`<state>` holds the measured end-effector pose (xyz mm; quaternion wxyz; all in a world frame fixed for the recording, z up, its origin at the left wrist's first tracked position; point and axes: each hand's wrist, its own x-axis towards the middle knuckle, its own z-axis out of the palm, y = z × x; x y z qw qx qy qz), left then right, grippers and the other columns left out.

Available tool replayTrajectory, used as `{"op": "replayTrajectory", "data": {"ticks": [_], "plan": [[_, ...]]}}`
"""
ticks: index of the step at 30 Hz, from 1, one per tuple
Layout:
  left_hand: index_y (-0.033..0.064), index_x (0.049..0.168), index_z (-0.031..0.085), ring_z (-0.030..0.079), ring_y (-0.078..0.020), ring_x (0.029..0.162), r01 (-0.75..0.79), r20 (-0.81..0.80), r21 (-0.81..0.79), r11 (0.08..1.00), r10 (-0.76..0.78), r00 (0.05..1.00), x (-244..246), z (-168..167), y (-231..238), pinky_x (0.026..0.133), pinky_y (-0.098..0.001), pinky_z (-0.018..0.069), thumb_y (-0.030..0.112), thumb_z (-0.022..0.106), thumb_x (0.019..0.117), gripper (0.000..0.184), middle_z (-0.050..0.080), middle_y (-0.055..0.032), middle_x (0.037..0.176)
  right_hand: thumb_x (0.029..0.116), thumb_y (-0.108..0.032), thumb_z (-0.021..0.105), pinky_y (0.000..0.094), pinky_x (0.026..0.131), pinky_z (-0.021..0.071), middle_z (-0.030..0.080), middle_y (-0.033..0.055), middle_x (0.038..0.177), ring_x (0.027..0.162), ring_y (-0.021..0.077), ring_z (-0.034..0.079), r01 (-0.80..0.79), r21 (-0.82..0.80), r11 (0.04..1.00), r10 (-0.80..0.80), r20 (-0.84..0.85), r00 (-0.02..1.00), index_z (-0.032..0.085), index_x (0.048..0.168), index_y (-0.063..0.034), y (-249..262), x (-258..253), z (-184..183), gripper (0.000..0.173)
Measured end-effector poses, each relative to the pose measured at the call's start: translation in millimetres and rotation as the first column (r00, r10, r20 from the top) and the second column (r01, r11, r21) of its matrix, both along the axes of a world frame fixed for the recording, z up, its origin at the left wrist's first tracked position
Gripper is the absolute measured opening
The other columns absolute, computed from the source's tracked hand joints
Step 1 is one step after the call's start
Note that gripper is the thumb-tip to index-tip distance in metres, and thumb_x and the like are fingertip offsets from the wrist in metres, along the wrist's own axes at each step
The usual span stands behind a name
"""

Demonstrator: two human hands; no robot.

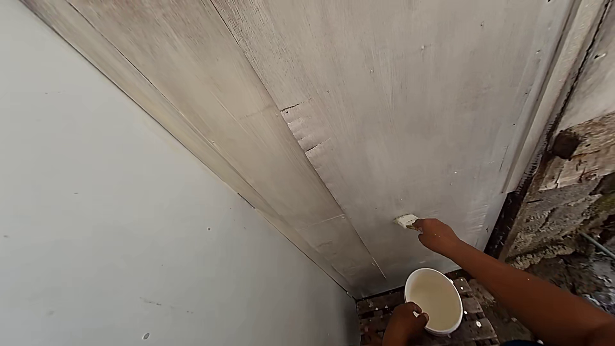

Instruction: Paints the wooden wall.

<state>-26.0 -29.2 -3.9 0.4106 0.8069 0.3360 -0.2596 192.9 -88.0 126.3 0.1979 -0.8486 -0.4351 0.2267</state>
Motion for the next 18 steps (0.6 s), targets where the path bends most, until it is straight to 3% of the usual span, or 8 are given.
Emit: {"op": "replayTrajectory", "data": {"ticks": [3, 5, 6, 8, 10, 12, 16, 18], "plan": [[0.0018, 0.137, 0.060, 0.063, -0.0368, 0.119, 0.022, -0.011, 0.008, 1.000, -0.022, 1.000, 3.8, 2.3, 0.8, 0.104, -0.0560, 0.0467, 0.039, 0.049, 0.1066, 0.049, 0.066, -0.0251, 0.126, 0.0957, -0.012, 0.061, 0.0588, 0.093, 0.0523, 0.072, 0.0191, 0.115, 0.111, 0.0377, 0.068, 0.088, 0.189, 0.978, -0.095, 0.032, 0.995, 0.070, 0.126, -0.0066, -25.1, 3.3, 73.6, 0.032], [0.0016, 0.138, 0.059, 0.063, -0.0368, 0.120, 0.027, -0.008, 0.008, 1.000, -0.027, 1.000, 5.6, 1.9, 0.8, 0.105, -0.0560, 0.0461, 0.038, 0.049, 0.1067, 0.049, 0.065, -0.0250, 0.127, 0.0964, -0.012, 0.061, 0.0559, 0.088, 0.0543, 0.074, 0.0186, 0.108, 0.100, 0.0359, 0.071, 0.118, 0.428, 0.896, -0.179, 0.105, 0.978, 0.071, 0.128, -0.0065, -44.4, -2.5, 91.1, 0.033], [0.0017, 0.138, 0.059, 0.063, -0.0368, 0.120, 0.028, -0.004, 0.011, 1.000, -0.028, 1.000, 6.5, 1.9, 1.1, 0.105, -0.0561, 0.0461, 0.038, 0.049, 0.1067, 0.049, 0.066, -0.0249, 0.126, 0.0958, -0.012, 0.062, 0.0530, 0.082, 0.0566, 0.074, 0.0191, 0.105, 0.092, 0.0344, 0.072, 0.088, 0.594, 0.800, -0.232, 0.170, 0.958, 0.071, 0.127, -0.0048, -51.5, -5.3, 91.1, 0.034], [0.0023, 0.138, 0.060, 0.064, -0.0362, 0.119, 0.031, -0.002, 0.017, 0.999, -0.031, 1.000, 8.1, 2.4, 1.1, 0.105, -0.0558, 0.0465, 0.039, 0.049, 0.1065, 0.049, 0.066, -0.0243, 0.126, 0.0933, -0.014, 0.062, 0.0402, 0.063, 0.0579, 0.073, 0.0177, 0.096, 0.072, 0.0259, 0.069, -0.068, 0.855, 0.513, -0.373, 0.294, 0.880, 0.073, 0.121, -0.0014, -54.3, -3.7, 87.2, 0.033], [0.0024, 0.137, 0.060, 0.064, -0.0360, 0.119, 0.039, -0.010, 0.018, 0.999, -0.039, 0.999, 8.5, 1.5, 0.8, 0.105, -0.0558, 0.0466, 0.039, 0.049, 0.1066, 0.049, 0.067, -0.0240, 0.126, 0.0957, -0.012, 0.060, 0.0313, 0.057, 0.0535, 0.070, 0.0176, 0.092, 0.067, 0.0208, 0.064, -0.175, 0.925, 0.337, -0.429, 0.317, 0.846, 0.071, 0.120, 0.0031, -53.2, -1.5, 85.7, 0.030], [0.0016, 0.137, 0.060, 0.063, -0.0367, 0.120, 0.040, -0.018, 0.012, 0.999, -0.040, 0.999, 9.5, 2.1, 1.2, 0.106, -0.0563, 0.0463, 0.039, 0.049, 0.1065, 0.049, 0.066, -0.0246, 0.127, 0.0969, -0.013, 0.060, 0.0322, 0.057, 0.0544, 0.071, 0.0181, 0.092, 0.067, 0.0224, 0.066, -0.181, 0.908, 0.378, -0.419, 0.342, 0.841, 0.071, 0.120, 0.0026, -46.4, -2.3, 64.7, 0.030], [0.0025, 0.136, 0.061, 0.063, -0.0366, 0.119, 0.026, -0.018, 0.026, 0.999, -0.026, 1.000, 10.3, 4.9, 1.9, 0.105, -0.0567, 0.0463, 0.039, 0.051, 0.1059, 0.049, 0.067, -0.0240, 0.125, 0.0931, -0.005, 0.058, 0.0464, 0.048, 0.0542, 0.067, 0.0239, 0.084, 0.058, 0.0361, 0.067, -0.085, 0.667, 0.740, -0.352, 0.492, 0.796, 0.073, 0.122, -0.0003, -14.3, -2.6, -51.1, 0.033], [0.0033, 0.136, 0.061, 0.063, -0.0364, 0.120, 0.025, -0.018, 0.027, 0.999, -0.025, 1.000, 9.9, 4.6, 2.6, 0.106, -0.0568, 0.0460, 0.041, 0.050, 0.1058, 0.049, 0.066, -0.0234, 0.127, 0.0916, 0.000, 0.059, 0.0483, 0.049, 0.0553, 0.067, 0.0267, 0.088, 0.060, 0.0386, 0.068, -0.033, 0.541, 0.840, -0.299, 0.513, 0.805, 0.071, 0.125, -0.0003, -8.4, -4.7, -89.3, 0.035]]}}
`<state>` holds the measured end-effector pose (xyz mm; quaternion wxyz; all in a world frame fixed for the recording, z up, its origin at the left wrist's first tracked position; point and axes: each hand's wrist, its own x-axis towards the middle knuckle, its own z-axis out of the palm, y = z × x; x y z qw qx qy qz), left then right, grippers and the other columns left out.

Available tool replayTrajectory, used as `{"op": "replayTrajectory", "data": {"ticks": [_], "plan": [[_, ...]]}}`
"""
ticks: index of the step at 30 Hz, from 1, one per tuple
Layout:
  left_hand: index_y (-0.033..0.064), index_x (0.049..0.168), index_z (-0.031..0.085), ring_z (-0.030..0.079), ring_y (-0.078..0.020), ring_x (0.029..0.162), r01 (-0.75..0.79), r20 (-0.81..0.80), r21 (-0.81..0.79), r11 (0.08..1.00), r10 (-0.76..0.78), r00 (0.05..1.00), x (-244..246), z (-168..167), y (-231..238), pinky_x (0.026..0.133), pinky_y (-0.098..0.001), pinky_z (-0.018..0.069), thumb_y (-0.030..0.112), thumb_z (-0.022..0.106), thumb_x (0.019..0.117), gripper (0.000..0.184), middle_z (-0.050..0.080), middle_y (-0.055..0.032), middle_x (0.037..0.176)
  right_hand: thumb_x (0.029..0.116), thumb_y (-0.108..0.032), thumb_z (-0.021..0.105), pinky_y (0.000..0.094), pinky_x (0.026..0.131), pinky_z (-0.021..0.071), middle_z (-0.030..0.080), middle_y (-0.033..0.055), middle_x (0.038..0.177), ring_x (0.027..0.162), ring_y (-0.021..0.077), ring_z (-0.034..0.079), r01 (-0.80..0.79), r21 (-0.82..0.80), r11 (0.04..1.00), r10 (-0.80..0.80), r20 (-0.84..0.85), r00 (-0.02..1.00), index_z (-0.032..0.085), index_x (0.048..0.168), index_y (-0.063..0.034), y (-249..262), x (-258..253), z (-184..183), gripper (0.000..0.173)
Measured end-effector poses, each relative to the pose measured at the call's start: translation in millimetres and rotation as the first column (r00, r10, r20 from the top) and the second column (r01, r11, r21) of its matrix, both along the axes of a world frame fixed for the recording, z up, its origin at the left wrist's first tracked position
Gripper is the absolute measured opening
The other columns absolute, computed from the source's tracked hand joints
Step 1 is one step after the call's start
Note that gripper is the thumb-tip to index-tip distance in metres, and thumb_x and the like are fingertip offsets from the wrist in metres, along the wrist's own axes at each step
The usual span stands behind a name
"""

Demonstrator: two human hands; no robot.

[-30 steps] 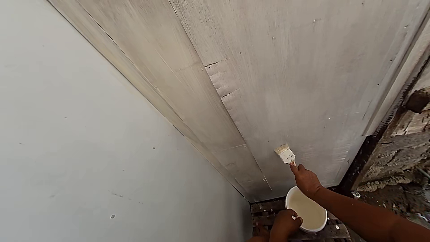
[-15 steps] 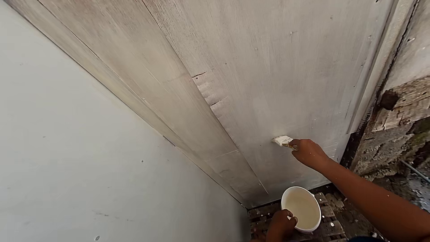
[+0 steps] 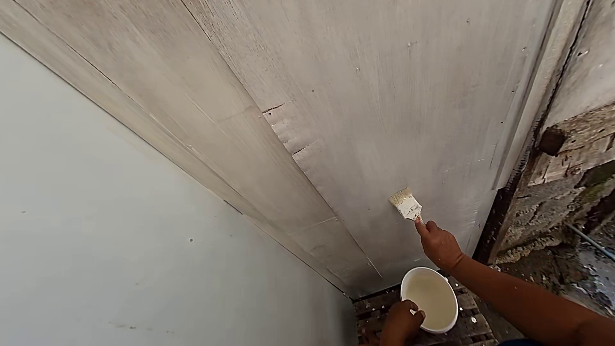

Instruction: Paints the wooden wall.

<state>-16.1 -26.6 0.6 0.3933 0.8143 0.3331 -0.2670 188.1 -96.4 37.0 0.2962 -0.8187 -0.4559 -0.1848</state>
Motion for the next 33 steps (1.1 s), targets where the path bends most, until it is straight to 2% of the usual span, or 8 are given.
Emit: {"op": "replayTrajectory", "data": {"ticks": [6, 10, 12, 16, 21, 25, 30, 33], "plan": [[0.0029, 0.137, 0.060, 0.063, -0.0353, 0.120, 0.000, -0.007, 0.000, 1.000, 0.000, 1.000, -3.4, -1.1, 0.4, 0.106, -0.0557, 0.0460, 0.040, 0.050, 0.1063, 0.049, 0.066, -0.0231, 0.127, 0.1038, -0.004, 0.041, 0.0529, 0.077, 0.0585, 0.061, 0.0307, 0.126, 0.096, 0.0443, 0.071, -0.147, -0.549, 0.823, -0.072, -0.357, 0.931, 0.047, 0.150, -0.0039, -4.2, -13.2, -6.9, 0.046], [0.0040, 0.136, 0.061, 0.063, -0.0345, 0.121, 0.004, -0.002, 0.019, 1.000, -0.004, 1.000, -5.8, -0.1, -1.3, 0.107, -0.0554, 0.0457, 0.040, 0.050, 0.1058, 0.048, 0.066, -0.0221, 0.127, 0.0985, -0.008, 0.053, 0.0600, 0.091, 0.0546, 0.064, 0.0270, 0.128, 0.117, 0.0433, 0.065, -0.358, -0.647, 0.674, -0.142, -0.588, 0.796, 0.058, 0.133, -0.0026, -1.0, -17.2, -16.9, 0.036], [0.0034, 0.135, 0.062, 0.063, -0.0353, 0.120, 0.015, -0.004, 0.020, 1.000, -0.015, 1.000, -8.9, 1.5, -3.9, 0.106, -0.0559, 0.0458, 0.040, 0.050, 0.1059, 0.048, 0.066, -0.0228, 0.126, 0.0964, -0.013, 0.061, 0.0626, 0.095, 0.0503, 0.066, 0.0274, 0.122, 0.119, 0.0427, 0.063, -0.484, -0.588, 0.648, -0.083, -0.686, 0.723, 0.065, 0.118, 0.0047, 0.9, -17.2, -33.7, 0.029], [0.0036, 0.134, 0.063, 0.063, -0.0354, 0.121, 0.028, 0.001, 0.029, 0.999, -0.028, 1.000, -9.2, 1.3, -3.0, 0.106, -0.0564, 0.0460, 0.040, 0.050, 0.1060, 0.048, 0.066, -0.0229, 0.127, 0.0946, -0.012, 0.064, 0.0599, 0.097, 0.0502, 0.067, 0.0269, 0.120, 0.117, 0.0418, 0.064, -0.525, -0.478, 0.704, 0.037, -0.714, 0.699, 0.065, 0.118, 0.0049, 31.4, -13.5, -21.0, 0.029], [0.0022, 0.134, 0.062, 0.063, -0.0361, 0.120, 0.016, 0.028, 0.018, 1.000, -0.017, 0.999, -13.4, 2.5, -4.3, 0.106, -0.0564, 0.0460, 0.039, 0.050, 0.1061, 0.048, 0.066, -0.0241, 0.126, 0.0928, -0.010, 0.063, 0.0573, 0.091, 0.0523, 0.069, 0.0220, 0.112, 0.109, 0.0372, 0.066, -0.378, -0.281, 0.882, 0.067, -0.720, 0.690, 0.068, 0.116, 0.0012, 55.3, -22.5, 90.1, 0.026], [0.0028, 0.136, 0.061, 0.063, -0.0359, 0.121, -0.011, 0.036, -0.001, 1.000, 0.011, 0.999, -18.3, 4.1, -5.2, 0.106, -0.0568, 0.0459, 0.039, 0.050, 0.1057, 0.048, 0.066, -0.0232, 0.127, 0.0968, -0.014, 0.060, 0.0533, 0.087, 0.0543, 0.072, 0.0172, 0.108, 0.100, 0.0334, 0.070, -0.254, -0.144, 0.956, 0.104, -0.643, 0.758, 0.067, 0.128, -0.0058, 20.6, -46.8, 141.6, 0.033], [0.0029, 0.136, 0.061, 0.062, -0.0342, 0.123, 0.005, 0.036, 0.003, 1.000, -0.005, 0.999, -25.0, 7.9, -4.0, 0.107, -0.0556, 0.0455, 0.039, 0.049, 0.1063, 0.048, 0.066, -0.0218, 0.128, 0.0913, -0.013, 0.062, 0.0382, 0.058, 0.0573, 0.072, 0.0172, 0.093, 0.066, 0.0248, 0.068, -0.216, 0.436, 0.874, 0.286, -0.101, 0.953, 0.072, 0.121, -0.0004, 13.0, -65.4, 109.9, 0.034], [0.0046, 0.138, 0.060, 0.063, -0.0332, 0.123, -0.021, 0.039, -0.001, 1.000, 0.021, 0.999, -26.5, 14.1, -5.2, 0.107, -0.0548, 0.0458, 0.039, 0.050, 0.1062, 0.049, 0.067, -0.0204, 0.128, 0.0904, -0.009, 0.059, 0.0411, 0.050, 0.0555, 0.070, 0.0203, 0.089, 0.058, 0.0291, 0.067, -0.199, 0.351, 0.915, 0.220, -0.020, 0.975, 0.069, 0.132, -0.0004, 36.7, -68.2, 56.4, 0.043]]}}
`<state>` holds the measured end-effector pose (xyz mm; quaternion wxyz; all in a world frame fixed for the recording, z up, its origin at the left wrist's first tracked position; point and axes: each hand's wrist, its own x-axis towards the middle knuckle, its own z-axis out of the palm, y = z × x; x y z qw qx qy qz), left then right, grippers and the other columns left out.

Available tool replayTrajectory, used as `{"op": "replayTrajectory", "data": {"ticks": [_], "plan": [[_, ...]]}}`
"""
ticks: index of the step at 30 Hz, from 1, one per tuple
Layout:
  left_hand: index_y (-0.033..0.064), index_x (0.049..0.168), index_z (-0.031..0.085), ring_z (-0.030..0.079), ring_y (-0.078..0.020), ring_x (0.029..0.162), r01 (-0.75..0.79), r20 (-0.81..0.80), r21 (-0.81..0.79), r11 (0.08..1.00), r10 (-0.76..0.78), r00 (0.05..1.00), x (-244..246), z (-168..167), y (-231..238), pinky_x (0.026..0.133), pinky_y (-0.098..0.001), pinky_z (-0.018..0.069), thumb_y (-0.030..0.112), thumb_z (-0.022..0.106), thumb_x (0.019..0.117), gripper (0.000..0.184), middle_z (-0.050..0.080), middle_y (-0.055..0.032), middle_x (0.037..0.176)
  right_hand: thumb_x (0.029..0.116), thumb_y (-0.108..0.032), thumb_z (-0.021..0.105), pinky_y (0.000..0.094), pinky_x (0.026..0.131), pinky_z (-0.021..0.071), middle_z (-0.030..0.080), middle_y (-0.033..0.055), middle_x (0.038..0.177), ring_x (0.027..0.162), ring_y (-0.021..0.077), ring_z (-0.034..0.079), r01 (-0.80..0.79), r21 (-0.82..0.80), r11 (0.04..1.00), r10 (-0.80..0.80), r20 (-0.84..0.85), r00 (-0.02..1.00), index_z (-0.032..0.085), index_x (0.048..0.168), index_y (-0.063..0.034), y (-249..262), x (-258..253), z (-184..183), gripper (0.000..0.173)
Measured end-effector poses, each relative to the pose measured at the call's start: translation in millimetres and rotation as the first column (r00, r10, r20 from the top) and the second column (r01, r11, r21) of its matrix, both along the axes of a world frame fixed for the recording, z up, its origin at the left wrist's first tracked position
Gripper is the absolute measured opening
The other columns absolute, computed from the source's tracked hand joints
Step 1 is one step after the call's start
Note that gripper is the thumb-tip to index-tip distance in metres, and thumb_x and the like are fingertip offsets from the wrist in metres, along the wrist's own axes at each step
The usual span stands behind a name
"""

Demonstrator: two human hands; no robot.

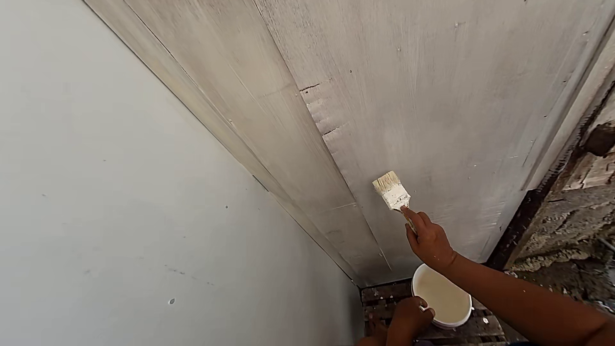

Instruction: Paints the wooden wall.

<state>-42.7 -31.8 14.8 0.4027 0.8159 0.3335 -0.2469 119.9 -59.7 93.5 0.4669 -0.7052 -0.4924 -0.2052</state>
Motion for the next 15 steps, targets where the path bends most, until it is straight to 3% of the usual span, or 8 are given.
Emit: {"op": "replayTrajectory", "data": {"ticks": [2, 4, 7, 10, 12, 14, 15], "plan": [[0.0042, 0.139, 0.059, 0.063, -0.0336, 0.122, -0.009, 0.015, -0.017, 1.000, 0.009, 1.000, -1.8, 0.3, -1.1, 0.107, -0.0550, 0.0457, 0.040, 0.051, 0.1058, 0.049, 0.067, -0.0208, 0.128, 0.0963, -0.007, 0.054, 0.0474, 0.058, 0.0581, 0.070, 0.0263, 0.098, 0.067, 0.0369, 0.070, 0.009, -0.360, 0.933, -0.033, -0.058, 0.998, 0.060, 0.144, -0.0033, 10.9, -0.8, -41.8, 0.048], [0.0037, 0.139, 0.058, 0.063, -0.0341, 0.121, -0.005, 0.012, -0.036, 0.999, 0.005, 1.000, -3.3, -0.4, -2.5, 0.106, -0.0551, 0.0460, 0.040, 0.051, 0.1057, 0.050, 0.066, -0.0216, 0.127, 0.1013, -0.006, 0.047, 0.0499, 0.068, 0.0594, 0.066, 0.0291, 0.115, 0.081, 0.0408, 0.072, -0.032, -0.656, 0.754, -0.060, -0.117, 0.991, 0.046, 0.156, -0.0072, 19.4, -4.2, -69.5, 0.055], [0.0040, 0.139, 0.058, 0.064, -0.0332, 0.120, 0.014, -0.008, -0.053, 0.998, -0.014, 1.000, -1.4, -2.8, -3.9, 0.106, -0.0542, 0.0467, 0.040, 0.051, 0.1057, 0.050, 0.067, -0.0210, 0.126, 0.1036, -0.004, 0.042, 0.0522, 0.080, 0.0592, 0.059, 0.0294, 0.132, 0.098, 0.0430, 0.071, -0.133, -0.845, 0.518, -0.118, -0.224, 0.967, 0.028, 0.164, -0.0103, 27.6, -15.2, -85.5, 0.062], [0.0044, 0.139, 0.059, 0.064, -0.0332, 0.120, 0.025, -0.010, -0.056, 0.998, -0.025, 1.000, 0.1, -6.9, -3.8, 0.106, -0.0544, 0.0468, 0.040, 0.052, 0.1053, 0.050, 0.067, -0.0207, 0.126, 0.1018, -0.001, 0.046, 0.0537, 0.085, 0.0587, 0.057, 0.0288, 0.136, 0.107, 0.0434, 0.069, -0.233, -0.892, 0.387, -0.162, -0.315, 0.935, 0.028, 0.163, -0.0106, 34.3, -22.3, -97.0, 0.065], [0.0045, 0.139, 0.059, 0.063, -0.0334, 0.122, 0.043, -0.017, -0.061, 0.997, -0.044, 0.999, 0.5, -7.9, -3.8, 0.107, -0.0547, 0.0461, 0.041, 0.052, 0.1055, 0.050, 0.066, -0.0212, 0.128, 0.0996, -0.006, 0.051, 0.0581, 0.092, 0.0560, 0.060, 0.0285, 0.134, 0.117, 0.0438, 0.066, -0.358, -0.879, 0.316, -0.156, -0.421, 0.894, 0.044, 0.151, -0.0041, 37.3, -18.6, -98.8, 0.052], [0.0040, 0.138, 0.060, 0.063, -0.0335, 0.122, 0.063, -0.012, -0.063, 0.996, -0.064, 0.998, 3.5, -8.5, -6.5, 0.107, -0.0552, 0.0458, 0.041, 0.052, 0.1056, 0.050, 0.066, -0.0218, 0.128, 0.1003, -0.016, 0.056, 0.0615, 0.098, 0.0502, 0.064, 0.0291, 0.128, 0.123, 0.0432, 0.062, -0.485, -0.837, 0.253, -0.134, -0.527, 0.839, 0.063, 0.123, 0.0072, 33.3, -2.5, -104.8, 0.033], [0.0039, 0.137, 0.060, 0.063, -0.0338, 0.121, 0.065, -0.007, -0.061, 0.996, -0.065, 0.998, 3.4, -8.3, -6.5, 0.107, -0.0552, 0.0458, 0.041, 0.051, 0.1055, 0.049, 0.066, -0.0219, 0.127, 0.1003, -0.018, 0.058, 0.0613, 0.099, 0.0492, 0.065, 0.0290, 0.125, 0.122, 0.0430, 0.062, -0.510, -0.818, 0.267, -0.114, -0.552, 0.826, 0.065, 0.116, 0.0088, 29.7, 6.1, -107.5, 0.032]]}}
